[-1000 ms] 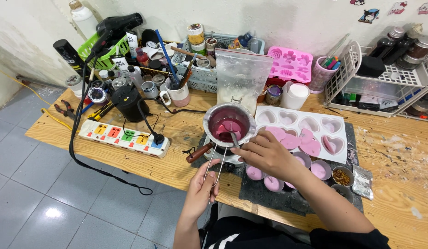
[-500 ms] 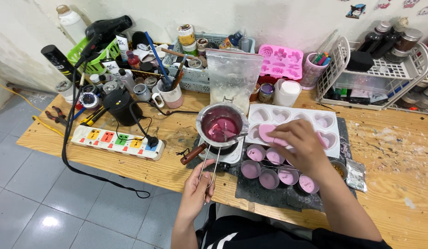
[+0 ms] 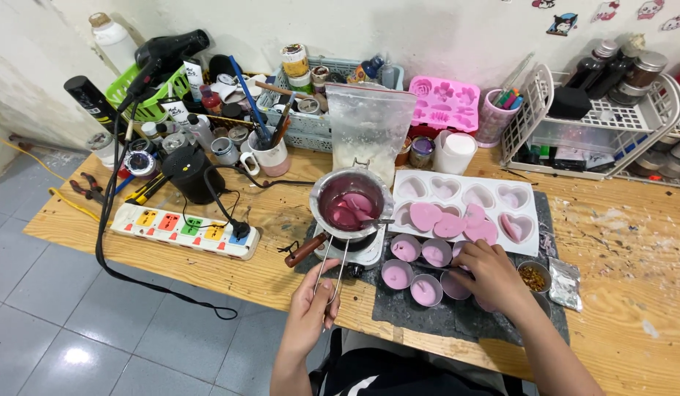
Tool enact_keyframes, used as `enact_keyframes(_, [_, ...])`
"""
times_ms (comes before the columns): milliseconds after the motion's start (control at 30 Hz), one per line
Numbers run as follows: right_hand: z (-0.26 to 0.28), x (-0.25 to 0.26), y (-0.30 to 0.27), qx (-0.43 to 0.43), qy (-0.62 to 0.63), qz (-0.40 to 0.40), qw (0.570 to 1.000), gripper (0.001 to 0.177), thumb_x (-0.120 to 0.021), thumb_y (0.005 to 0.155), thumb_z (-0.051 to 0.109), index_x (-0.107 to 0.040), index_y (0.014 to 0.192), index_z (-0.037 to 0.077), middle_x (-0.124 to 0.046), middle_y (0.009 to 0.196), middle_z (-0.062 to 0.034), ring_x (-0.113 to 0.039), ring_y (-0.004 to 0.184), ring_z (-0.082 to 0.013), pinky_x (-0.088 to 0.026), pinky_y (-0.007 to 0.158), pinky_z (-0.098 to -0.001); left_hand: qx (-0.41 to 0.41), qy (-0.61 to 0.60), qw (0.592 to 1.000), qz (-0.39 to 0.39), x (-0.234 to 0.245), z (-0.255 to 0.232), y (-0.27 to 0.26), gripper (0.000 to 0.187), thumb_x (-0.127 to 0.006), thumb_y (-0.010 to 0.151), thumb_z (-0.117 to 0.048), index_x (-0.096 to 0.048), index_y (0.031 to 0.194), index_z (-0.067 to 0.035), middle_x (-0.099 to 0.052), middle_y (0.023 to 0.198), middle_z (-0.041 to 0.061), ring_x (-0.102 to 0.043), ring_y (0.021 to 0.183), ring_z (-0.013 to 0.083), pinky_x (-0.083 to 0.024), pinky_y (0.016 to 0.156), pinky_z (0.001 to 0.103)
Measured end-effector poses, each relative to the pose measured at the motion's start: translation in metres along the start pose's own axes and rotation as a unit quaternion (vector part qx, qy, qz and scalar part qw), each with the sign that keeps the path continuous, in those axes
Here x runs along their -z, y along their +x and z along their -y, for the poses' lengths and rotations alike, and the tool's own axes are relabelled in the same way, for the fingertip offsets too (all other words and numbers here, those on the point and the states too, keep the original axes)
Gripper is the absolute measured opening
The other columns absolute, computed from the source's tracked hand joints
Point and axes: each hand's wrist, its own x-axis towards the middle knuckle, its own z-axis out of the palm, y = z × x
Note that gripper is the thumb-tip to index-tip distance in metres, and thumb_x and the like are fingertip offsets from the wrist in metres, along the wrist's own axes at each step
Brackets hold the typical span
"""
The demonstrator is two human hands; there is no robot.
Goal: Stirring melted wax in a pot and pouring it into silicone heart-shaped molds.
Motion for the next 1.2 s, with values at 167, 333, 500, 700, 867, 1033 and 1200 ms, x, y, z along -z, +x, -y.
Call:
enact_keyframes(167, [-0.018, -0.007, 0.004, 0.018, 0.057, -0.064, 0.996, 0.02, -0.073, 0.089, 0.027, -0.07, 0.098, 0.01, -0.068, 0.094, -0.0035, -0.062, 0.091, -0.0222, -0.046, 0.089, -0.0377, 0.003, 0.002, 1.0, 0.001, -0.001, -0.001, 0.0, 0.044, -0.046, 0.106, -0.023, -0.05, 0.146, -0.004, -0.051, 0.061, 0.001, -0.042, 0.045, 0.0045, -0.035, 0.041, 0.019])
enact_keyframes(333, [0.006, 0.06, 0.022, 0.049, 0.138, -0.194, 0.97, 0.02, -0.074, 0.089, 0.018, -0.072, 0.107, 0.009, -0.069, 0.089, -0.0044, -0.058, 0.08, -0.0249, -0.044, 0.083, -0.0381, -0.001, -0.005, 1.0, 0.006, 0.001, 0.0, 0.0, 0.045, -0.047, 0.105, -0.024, -0.05, 0.146, -0.004, -0.051, 0.061, 0.001, -0.042, 0.045, 0.0045, -0.035, 0.041, 0.019])
enact_keyframes(500, [0.04, 0.119, 0.069, 0.192, 0.037, -0.307, 0.931, 0.018, -0.075, 0.089, 0.02, -0.076, 0.105, 0.014, -0.062, 0.09, -0.0011, -0.054, 0.094, -0.025, -0.037, 0.088, -0.0402, -0.012, 0.003, 1.0, 0.01, 0.0, -0.001, -0.001, 0.046, -0.047, 0.106, -0.026, -0.05, 0.146, -0.004, -0.051, 0.062, 0.0, -0.042, 0.045, 0.0038, -0.035, 0.041, 0.018])
enact_keyframes(700, [0.066, 0.1, 0.143, 0.28, -0.075, -0.212, 0.933, 0.008, -0.075, 0.084, 0.024, -0.078, 0.09, 0.019, -0.062, 0.089, 0.0028, -0.052, 0.1, -0.0217, -0.034, 0.093, -0.0443, -0.01, -0.004, 1.0, 0.017, 0.002, 0.002, -0.001, 0.047, -0.048, 0.106, -0.027, -0.049, 0.147, -0.004, -0.052, 0.063, 0.0, -0.043, 0.046, 0.0034, -0.036, 0.043, 0.017])
enact_keyframes(867, [0.081, 0.096, 0.154, 0.299, -0.096, -0.188, 0.931, 0.013, -0.075, 0.08, 0.023, -0.078, 0.092, 0.018, -0.061, 0.092, 0.0028, -0.051, 0.103, -0.0223, -0.033, 0.093, -0.0439, -0.007, -0.002, 1.0, 0.014, 0.001, -0.002, -0.001, 0.046, -0.047, 0.106, -0.028, -0.051, 0.146, -0.005, -0.052, 0.061, 0.0, -0.044, 0.046, 0.0036, -0.035, 0.043, 0.017])
enact_keyframes(1033, [0.082, 0.089, 0.16, 0.297, -0.094, -0.178, 0.933, 0.012, -0.075, 0.08, 0.023, -0.078, 0.09, 0.017, -0.061, 0.093, 0.0028, -0.051, 0.104, -0.0212, -0.033, 0.094, -0.0454, -0.007, -0.003, 1.0, 0.017, 0.001, -0.002, -0.001, 0.046, -0.047, 0.106, -0.028, -0.051, 0.146, -0.004, -0.052, 0.062, 0.0, -0.043, 0.046, 0.0037, -0.035, 0.043, 0.018])
enact_keyframes(1200, [0.079, 0.082, 0.166, 0.308, -0.078, -0.173, 0.932, 0.009, -0.075, 0.081, 0.022, -0.078, 0.089, 0.018, -0.06, 0.091, 0.0041, -0.051, 0.102, -0.0204, -0.032, 0.095, -0.0463, -0.009, -0.009, 1.0, 0.015, 0.001, 0.001, -0.001, 0.046, -0.047, 0.106, -0.027, -0.05, 0.146, -0.004, -0.052, 0.062, 0.0, -0.044, 0.046, 0.004, -0.035, 0.042, 0.018])
